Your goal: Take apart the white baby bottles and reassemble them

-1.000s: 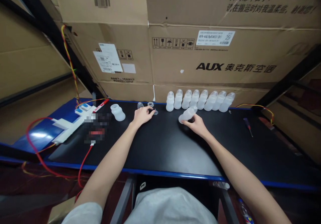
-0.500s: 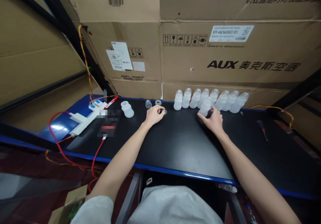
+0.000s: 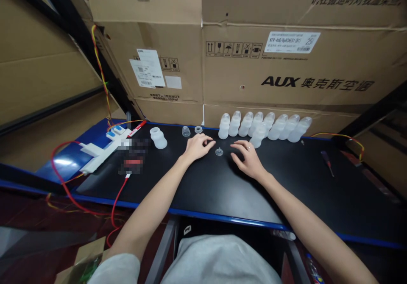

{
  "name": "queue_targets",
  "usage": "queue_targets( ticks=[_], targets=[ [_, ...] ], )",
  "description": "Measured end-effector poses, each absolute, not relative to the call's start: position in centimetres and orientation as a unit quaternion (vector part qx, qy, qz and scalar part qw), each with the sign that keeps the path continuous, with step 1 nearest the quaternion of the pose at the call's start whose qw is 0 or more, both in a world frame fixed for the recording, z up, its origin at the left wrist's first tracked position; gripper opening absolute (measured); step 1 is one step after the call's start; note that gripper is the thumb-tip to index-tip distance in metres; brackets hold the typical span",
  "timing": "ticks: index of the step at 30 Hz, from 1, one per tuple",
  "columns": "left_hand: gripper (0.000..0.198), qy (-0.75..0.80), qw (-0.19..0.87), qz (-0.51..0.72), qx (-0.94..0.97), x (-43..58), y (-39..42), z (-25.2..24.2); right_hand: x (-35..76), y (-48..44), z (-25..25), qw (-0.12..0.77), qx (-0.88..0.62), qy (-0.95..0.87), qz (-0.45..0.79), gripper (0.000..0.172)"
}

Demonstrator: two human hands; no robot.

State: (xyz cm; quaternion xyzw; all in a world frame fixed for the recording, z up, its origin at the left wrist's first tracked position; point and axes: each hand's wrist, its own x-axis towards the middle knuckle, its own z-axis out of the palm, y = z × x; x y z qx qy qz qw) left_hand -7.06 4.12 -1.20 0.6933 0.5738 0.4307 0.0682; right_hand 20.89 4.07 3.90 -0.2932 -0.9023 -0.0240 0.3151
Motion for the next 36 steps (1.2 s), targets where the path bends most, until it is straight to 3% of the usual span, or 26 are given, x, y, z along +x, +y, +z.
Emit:
queue_targets(
  ticks=[5, 9, 13, 17, 23, 26, 30, 36],
  targets=[
    [0.037, 0.679, -0.094, 0.421, 0.594, -10.4, 5.7, -2.3, 20.2, 3.3, 3.3, 0.195, -0.293, -0.936, 0.02, 0.048],
    [0.05, 0.708, -0.112, 0.38, 0.585, -11.3, 6.5, -3.3, 19.5, 3.3, 2.4, 0.138, -0.282, -0.949, 0.012, 0.051],
    [0.04, 0.697, -0.099, 0.358, 0.614, -10.8, 7.1, -3.9, 19.1, 3.6, 2.2, 0.121, -0.286, -0.95, 0.019, 0.047],
    [0.018, 0.671, -0.076, 0.372, 0.636, -10.2, 7.0, -3.4, 19.1, 3.7, 2.5, 0.168, -0.281, -0.945, 0.022, 0.039],
    [0.012, 0.557, 0.048, 0.491, 0.669, -7.3, 5.3, -1.2, 19.6, 4.0, 3.3, 0.33, -0.32, -0.882, 0.101, 0.023],
    [0.032, 0.438, 0.231, 0.587, 0.64, -4.9, 4.3, -0.7, 20.0, 3.9, 4.1, 0.402, -0.336, -0.828, 0.2, 0.025],
    [0.068, 0.283, 0.459, 0.597, 0.594, -2.4, 3.3, -0.9, 20.4, 3.5, 5.1, 0.405, -0.35, -0.807, 0.249, 0.029],
    [0.062, 0.232, 0.556, 0.553, 0.576, -1.0, 2.3, -1.3, 20.2, 3.4, 4.3, 0.413, -0.334, -0.816, 0.227, 0.022]
  ],
)
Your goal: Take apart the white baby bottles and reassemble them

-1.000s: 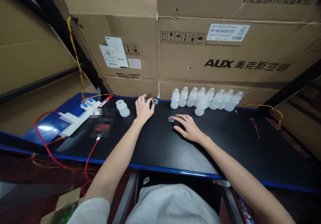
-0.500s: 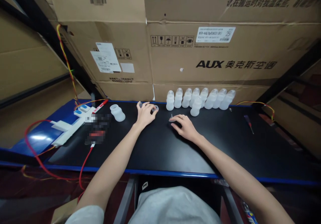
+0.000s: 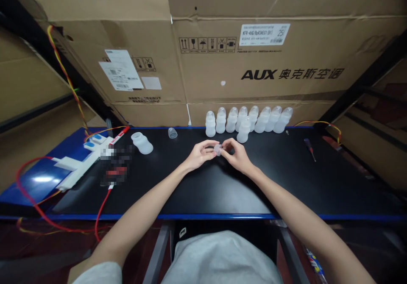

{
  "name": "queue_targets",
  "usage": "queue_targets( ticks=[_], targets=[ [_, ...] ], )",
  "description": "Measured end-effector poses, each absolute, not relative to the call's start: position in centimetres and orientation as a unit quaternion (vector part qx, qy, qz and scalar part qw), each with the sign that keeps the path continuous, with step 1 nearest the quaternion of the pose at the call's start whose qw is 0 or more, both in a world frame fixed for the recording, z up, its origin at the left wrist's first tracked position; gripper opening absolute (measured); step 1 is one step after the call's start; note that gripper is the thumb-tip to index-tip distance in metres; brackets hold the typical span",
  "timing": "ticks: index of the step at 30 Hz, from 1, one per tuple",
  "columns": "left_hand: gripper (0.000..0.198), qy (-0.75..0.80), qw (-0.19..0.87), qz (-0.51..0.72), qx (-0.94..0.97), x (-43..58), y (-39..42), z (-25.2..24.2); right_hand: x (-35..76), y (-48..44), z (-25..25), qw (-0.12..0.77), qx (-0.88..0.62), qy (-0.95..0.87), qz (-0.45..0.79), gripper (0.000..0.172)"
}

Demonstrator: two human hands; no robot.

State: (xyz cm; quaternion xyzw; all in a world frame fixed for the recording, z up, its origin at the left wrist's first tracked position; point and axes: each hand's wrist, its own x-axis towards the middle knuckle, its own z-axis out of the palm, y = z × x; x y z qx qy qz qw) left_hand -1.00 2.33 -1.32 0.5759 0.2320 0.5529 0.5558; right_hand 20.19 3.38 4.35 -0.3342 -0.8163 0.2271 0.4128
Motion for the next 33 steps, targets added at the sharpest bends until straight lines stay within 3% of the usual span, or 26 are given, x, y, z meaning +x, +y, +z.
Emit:
queue_targets(
  ticks=[3, 17, 20, 23, 27, 29, 33],
  targets=[
    [0.058, 0.221, 0.569, 0.542, 0.578, -0.6, 2.0, -1.4, 20.0, 3.4, 3.8, 0.421, -0.347, -0.805, 0.234, 0.029],
    [0.065, 0.225, 0.57, 0.533, 0.583, 0.8, 1.1, -1.2, 19.9, 2.6, 4.5, 0.384, -0.349, -0.842, 0.146, 0.029],
    [0.079, 0.302, 0.412, 0.579, 0.635, -0.7, 1.5, 0.0, 19.8, 2.8, 4.7, 0.389, -0.35, -0.839, 0.152, 0.033],
    [0.079, 0.472, 0.119, 0.546, 0.682, -4.5, 2.1, 1.5, 20.2, 3.2, 4.3, 0.383, -0.384, -0.821, 0.18, 0.033],
    [0.062, 0.694, -0.164, 0.545, 0.441, -11.4, 2.8, 1.7, 21.1, 4.1, 3.5, 0.376, -0.411, -0.783, 0.276, 0.048],
    [0.072, 0.741, -0.213, 0.551, 0.321, -14.4, 2.8, 1.0, 21.3, 4.4, 3.2, 0.372, -0.416, -0.761, 0.331, 0.055],
    [0.086, 0.728, -0.127, 0.614, 0.276, -17.5, 3.2, -0.9, 21.1, 4.9, 3.3, 0.357, -0.434, -0.713, 0.418, 0.057]
  ],
)
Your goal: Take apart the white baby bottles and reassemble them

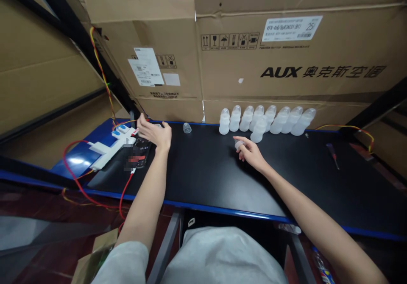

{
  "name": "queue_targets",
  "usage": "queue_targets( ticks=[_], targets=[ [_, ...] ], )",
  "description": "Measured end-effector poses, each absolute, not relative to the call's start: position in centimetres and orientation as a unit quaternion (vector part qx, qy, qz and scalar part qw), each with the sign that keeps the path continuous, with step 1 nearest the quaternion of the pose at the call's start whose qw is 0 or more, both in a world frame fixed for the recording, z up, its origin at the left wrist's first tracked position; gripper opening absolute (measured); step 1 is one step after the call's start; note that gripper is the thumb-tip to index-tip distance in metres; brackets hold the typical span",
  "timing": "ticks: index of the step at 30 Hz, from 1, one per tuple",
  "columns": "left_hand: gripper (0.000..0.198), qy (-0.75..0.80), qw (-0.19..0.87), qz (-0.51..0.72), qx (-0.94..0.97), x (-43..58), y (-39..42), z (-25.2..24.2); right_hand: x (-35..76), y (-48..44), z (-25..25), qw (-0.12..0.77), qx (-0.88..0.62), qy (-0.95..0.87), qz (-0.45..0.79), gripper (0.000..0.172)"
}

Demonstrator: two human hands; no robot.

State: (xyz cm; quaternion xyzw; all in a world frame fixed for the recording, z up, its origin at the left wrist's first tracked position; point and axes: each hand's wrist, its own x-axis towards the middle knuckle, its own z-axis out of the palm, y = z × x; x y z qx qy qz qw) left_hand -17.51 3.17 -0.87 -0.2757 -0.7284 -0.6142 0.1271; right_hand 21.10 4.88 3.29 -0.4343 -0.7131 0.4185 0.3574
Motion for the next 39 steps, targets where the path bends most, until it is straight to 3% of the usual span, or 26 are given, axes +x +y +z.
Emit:
queue_targets(
  ticks=[3, 8, 12, 16, 20, 23, 27, 32, 39],
  targets=[
    [0.076, -0.703, 0.078, -0.649, -0.28, -17.3, 4.4, -1.9, 21.0, 5.0, 4.0, 0.376, -0.427, -0.675, 0.47, 0.065],
    [0.068, -0.639, 0.001, -0.688, -0.345, -13.0, 6.9, -2.7, 21.1, 4.8, 4.9, 0.413, -0.423, -0.645, 0.484, 0.062],
    [0.055, -0.494, -0.139, -0.727, -0.456, -7.7, 6.4, -2.4, 20.8, 4.8, 4.7, 0.424, -0.429, -0.626, 0.494, 0.069],
    [0.038, -0.414, -0.287, -0.655, -0.564, -3.1, 4.1, -1.5, 20.6, 4.8, 4.6, 0.444, -0.413, -0.625, 0.493, 0.066],
    [0.027, -0.448, -0.257, -0.579, -0.631, -0.9, 1.7, -0.2, 20.6, 4.1, 5.0, 0.475, -0.353, -0.658, 0.466, 0.053],
    [0.036, -0.506, -0.202, -0.502, -0.672, -0.3, 0.3, 0.7, 20.7, 3.2, 5.5, 0.463, -0.308, -0.717, 0.422, 0.048],
    [0.053, -0.538, -0.167, -0.423, -0.71, -0.2, -0.6, 1.6, 20.8, 2.2, 6.2, 0.39, -0.277, -0.806, 0.349, 0.056],
    [0.071, -0.498, -0.179, -0.386, -0.755, -0.7, -1.0, 2.1, 21.0, 2.1, 6.9, 0.321, -0.222, -0.873, 0.293, 0.036],
    [0.085, -0.442, -0.244, -0.38, -0.775, -1.2, -1.0, 2.2, 20.4, 1.2, 8.1, 0.299, -0.169, -0.914, 0.218, 0.026]
  ],
)
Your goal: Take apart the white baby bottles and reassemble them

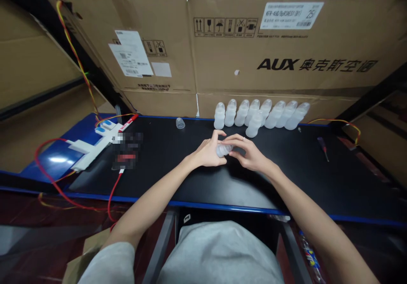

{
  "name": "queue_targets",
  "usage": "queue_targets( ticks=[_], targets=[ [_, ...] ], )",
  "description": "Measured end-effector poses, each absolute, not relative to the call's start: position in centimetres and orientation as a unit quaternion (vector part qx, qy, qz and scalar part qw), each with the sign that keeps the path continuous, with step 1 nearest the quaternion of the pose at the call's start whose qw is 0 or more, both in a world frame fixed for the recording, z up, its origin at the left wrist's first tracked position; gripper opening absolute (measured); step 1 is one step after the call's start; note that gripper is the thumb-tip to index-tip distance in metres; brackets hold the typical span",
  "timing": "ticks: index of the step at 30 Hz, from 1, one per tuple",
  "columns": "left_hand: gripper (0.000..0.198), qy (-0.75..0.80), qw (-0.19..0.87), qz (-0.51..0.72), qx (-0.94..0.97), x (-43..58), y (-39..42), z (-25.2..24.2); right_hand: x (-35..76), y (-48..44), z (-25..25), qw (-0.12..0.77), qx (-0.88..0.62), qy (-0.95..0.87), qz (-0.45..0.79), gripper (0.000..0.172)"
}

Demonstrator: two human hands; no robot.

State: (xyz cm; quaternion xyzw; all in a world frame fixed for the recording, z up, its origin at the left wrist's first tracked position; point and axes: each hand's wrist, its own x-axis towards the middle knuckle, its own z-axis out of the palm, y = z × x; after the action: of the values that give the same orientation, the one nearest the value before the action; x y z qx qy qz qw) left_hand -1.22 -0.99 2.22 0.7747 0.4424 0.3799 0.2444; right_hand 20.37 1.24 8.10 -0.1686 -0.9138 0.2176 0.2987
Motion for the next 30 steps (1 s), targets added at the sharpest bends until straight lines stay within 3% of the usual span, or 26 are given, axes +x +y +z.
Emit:
queue_targets(
  ticks=[3, 8, 11, 15, 19, 22, 26, 30],
  targets=[
    [0.086, 0.418, 0.264, 0.401, 0.771, -1.1, -0.9, 1.9, 20.2, 1.1, 7.7, 0.308, -0.253, -0.896, 0.196, 0.031],
    [0.087, 0.404, 0.27, 0.426, 0.763, -1.1, -0.2, 1.2, 20.3, 1.2, 6.7, 0.239, -0.337, -0.901, 0.137, 0.062],
    [0.091, 0.402, 0.275, 0.446, 0.752, -1.5, 0.1, 0.9, 20.1, 0.9, 7.0, 0.3, -0.326, -0.88, 0.169, 0.051],
    [0.089, 0.39, 0.26, 0.438, 0.767, -1.6, -0.3, 1.1, 19.7, 0.6, 7.6, 0.328, -0.242, -0.873, 0.269, 0.058],
    [0.095, 0.411, 0.201, 0.403, 0.792, -1.1, -0.9, 1.3, 19.5, 0.7, 7.0, 0.331, -0.285, -0.874, 0.211, 0.038],
    [0.097, 0.439, 0.116, 0.382, 0.805, -0.5, -0.7, 0.7, 19.2, 0.8, 6.0, 0.337, -0.37, -0.842, 0.2, 0.044],
    [0.086, 0.444, -0.002, 0.384, 0.81, -0.2, 0.0, 0.0, 18.5, 0.8, 5.4, 0.335, -0.461, -0.78, 0.258, 0.068],
    [0.054, 0.448, -0.077, 0.36, 0.815, -0.3, 0.1, 0.3, 17.9, 0.5, 5.6, 0.291, -0.519, -0.673, 0.44, 0.075]
  ],
)
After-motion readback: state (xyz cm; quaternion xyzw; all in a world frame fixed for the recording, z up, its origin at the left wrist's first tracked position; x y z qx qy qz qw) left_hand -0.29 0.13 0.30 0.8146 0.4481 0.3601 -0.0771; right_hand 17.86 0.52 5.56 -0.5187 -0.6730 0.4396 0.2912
